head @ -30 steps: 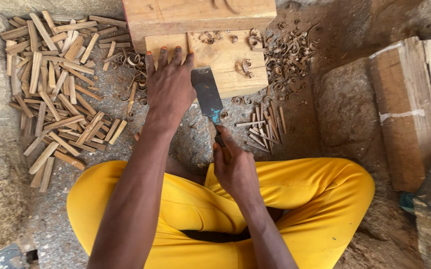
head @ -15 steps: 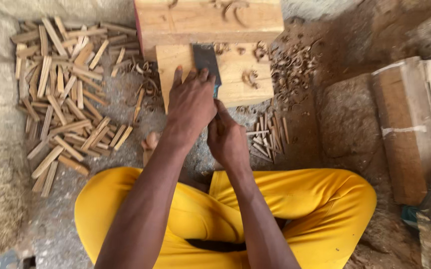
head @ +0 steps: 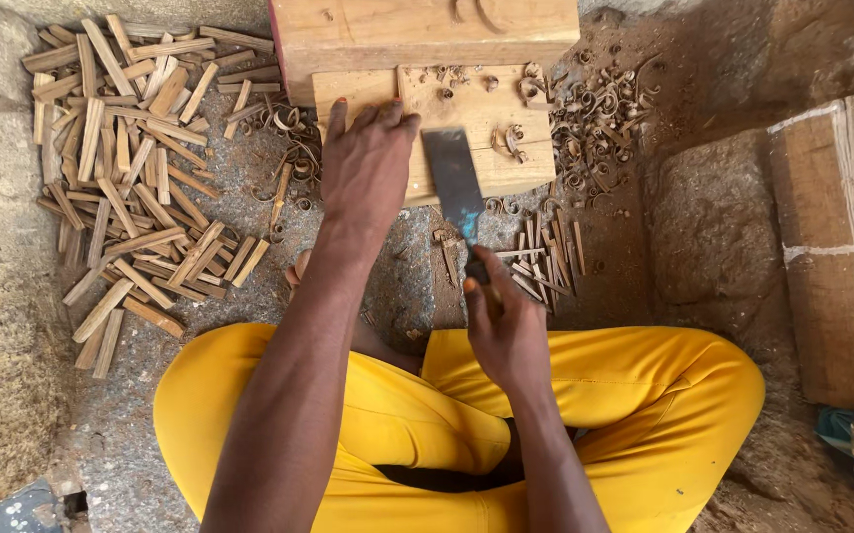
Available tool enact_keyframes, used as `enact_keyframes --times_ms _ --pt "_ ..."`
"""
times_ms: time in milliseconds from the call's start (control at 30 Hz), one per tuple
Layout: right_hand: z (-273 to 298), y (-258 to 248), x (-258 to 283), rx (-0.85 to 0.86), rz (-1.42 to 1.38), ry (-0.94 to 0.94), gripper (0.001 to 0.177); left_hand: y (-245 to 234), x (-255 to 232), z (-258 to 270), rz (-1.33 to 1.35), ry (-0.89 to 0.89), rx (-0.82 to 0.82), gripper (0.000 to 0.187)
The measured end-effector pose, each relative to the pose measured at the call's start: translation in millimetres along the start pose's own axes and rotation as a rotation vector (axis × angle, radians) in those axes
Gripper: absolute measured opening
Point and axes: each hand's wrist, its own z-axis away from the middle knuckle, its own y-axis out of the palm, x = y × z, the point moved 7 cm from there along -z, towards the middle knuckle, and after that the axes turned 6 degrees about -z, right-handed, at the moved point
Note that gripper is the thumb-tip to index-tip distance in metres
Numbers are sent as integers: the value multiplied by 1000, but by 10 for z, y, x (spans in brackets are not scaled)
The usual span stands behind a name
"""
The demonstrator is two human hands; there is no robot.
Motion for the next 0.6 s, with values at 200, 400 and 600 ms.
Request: enact_keyframes --times_ms 200,400,600 --pt "18 10 -9 18 -38 -9 46 99 105 31 -83 -98 202 31" --pt "33 7 53 20 -109 -61 49 13 101 18 -25 -17 -50 41" --pt "161 3 129 34 -122 -128 53 97 125 24 10 -42 95 38"
